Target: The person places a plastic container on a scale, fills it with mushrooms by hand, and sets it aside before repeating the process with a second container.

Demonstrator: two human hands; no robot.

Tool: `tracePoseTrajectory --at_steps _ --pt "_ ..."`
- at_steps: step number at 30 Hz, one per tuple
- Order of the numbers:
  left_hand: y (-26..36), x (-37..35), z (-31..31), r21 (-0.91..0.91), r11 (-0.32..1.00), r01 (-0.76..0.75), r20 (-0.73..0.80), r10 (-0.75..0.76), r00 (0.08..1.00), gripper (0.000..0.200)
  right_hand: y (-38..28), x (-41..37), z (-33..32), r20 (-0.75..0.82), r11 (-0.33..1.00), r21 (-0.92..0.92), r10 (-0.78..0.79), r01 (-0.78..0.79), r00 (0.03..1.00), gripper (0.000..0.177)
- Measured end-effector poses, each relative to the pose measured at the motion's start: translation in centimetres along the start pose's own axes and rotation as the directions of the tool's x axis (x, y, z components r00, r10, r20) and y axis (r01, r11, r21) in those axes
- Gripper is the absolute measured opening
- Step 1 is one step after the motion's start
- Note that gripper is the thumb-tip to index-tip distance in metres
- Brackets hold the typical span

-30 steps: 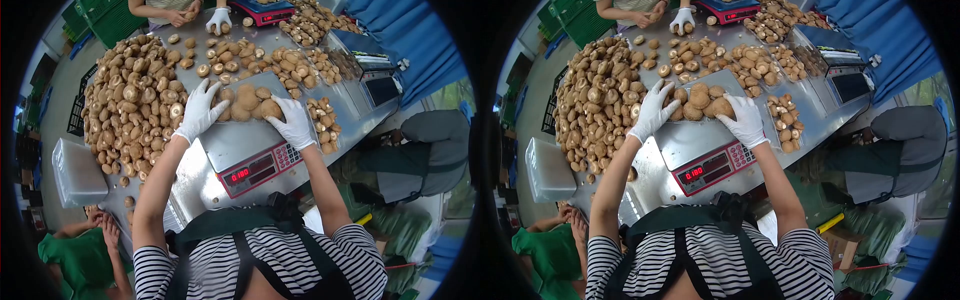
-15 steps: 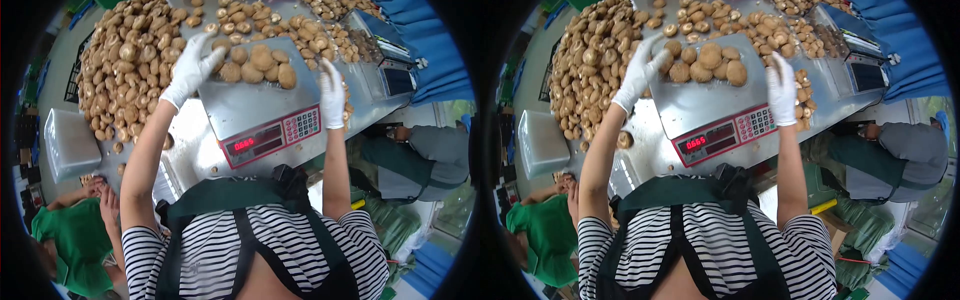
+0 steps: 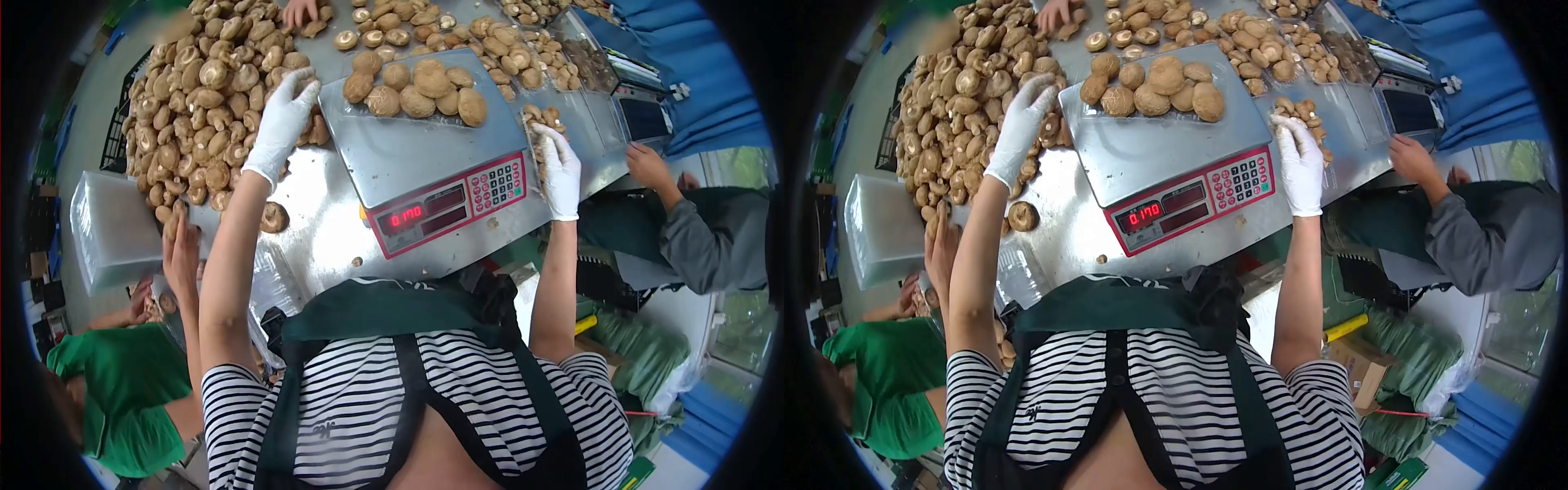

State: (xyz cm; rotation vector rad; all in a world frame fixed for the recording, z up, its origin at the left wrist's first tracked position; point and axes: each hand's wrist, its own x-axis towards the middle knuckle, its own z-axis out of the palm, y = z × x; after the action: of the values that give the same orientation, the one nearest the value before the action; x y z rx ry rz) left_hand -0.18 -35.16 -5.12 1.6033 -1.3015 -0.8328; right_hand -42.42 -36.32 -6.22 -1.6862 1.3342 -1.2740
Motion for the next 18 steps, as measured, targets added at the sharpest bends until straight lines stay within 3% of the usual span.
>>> tracePoseTrajectory --at_steps 1,2,3,5,7,9,11,13,15,18 --pt "0.5 0.1 0.2 0.044 0.999 0.017 0.032 -0.019 0.999 0.042 -0.9 0.3 0.6 0.006 0.999 0.048 0.011 -0.011 1.000 0.021" --pt "-1.6 0.8 1.1 0.008 0.993 -0.120 -0.013 0.120 0.993 0.041 -2.0 0.2 1.0 0.029 0.998 -0.020 0.056 -0.055 0.998 0.020" --pt "-1.3 0.9 1.5 -0.002 0.998 -0.068 0.031 0.068 0.997 0.038 -2.0 0.7 1.5 0.049 0.991 -0.043 0.128 -0.125 0.991 0.022" --pt "-1.8 1.5 2.2 0.035 0.999 -0.003 0.117 -0.001 0.993 0.038 -0.7 2.0 2.5 0.112 0.987 -0.140 0.098 -0.082 0.989 0.024" --pt "-2.8 2.1 2.6 -0.030 0.999 0.027 0.141 -0.022 0.990 0.035 -0.6 3.2 3.9 0.110 0.960 -0.177 0.237 -0.216 0.965 0.027" --pt "-3.3 2.9 2.7 -0.074 0.994 0.079 0.201 -0.062 0.978 0.033 1.3 4.7 4.6 0.148 0.941 -0.279 0.240 -0.192 0.960 0.029" --pt "-2.9 2.7 2.8 -0.087 0.990 0.109 0.220 -0.088 0.972 0.031 1.3 5.7 5.0 0.176 0.922 -0.256 0.340 -0.290 0.924 0.030" --pt "-2.6 2.6 2.8 -0.049 0.993 0.110 0.220 -0.097 0.971 0.032 1.3 5.9 5.2 0.270 0.939 -0.161 0.337 -0.303 0.902 0.029" --pt "-2.1 2.0 3.0 -0.072 0.991 0.111 0.162 -0.098 0.982 0.023 0.3 5.9 5.8 0.268 0.935 -0.099 0.354 -0.340 0.896 0.028" --pt "-0.7 1.4 3.1 -0.068 0.990 0.120 0.126 -0.111 0.986 0.025 0.1 6.2 6.1 0.275 0.902 0.003 0.415 -0.433 0.867 0.019"
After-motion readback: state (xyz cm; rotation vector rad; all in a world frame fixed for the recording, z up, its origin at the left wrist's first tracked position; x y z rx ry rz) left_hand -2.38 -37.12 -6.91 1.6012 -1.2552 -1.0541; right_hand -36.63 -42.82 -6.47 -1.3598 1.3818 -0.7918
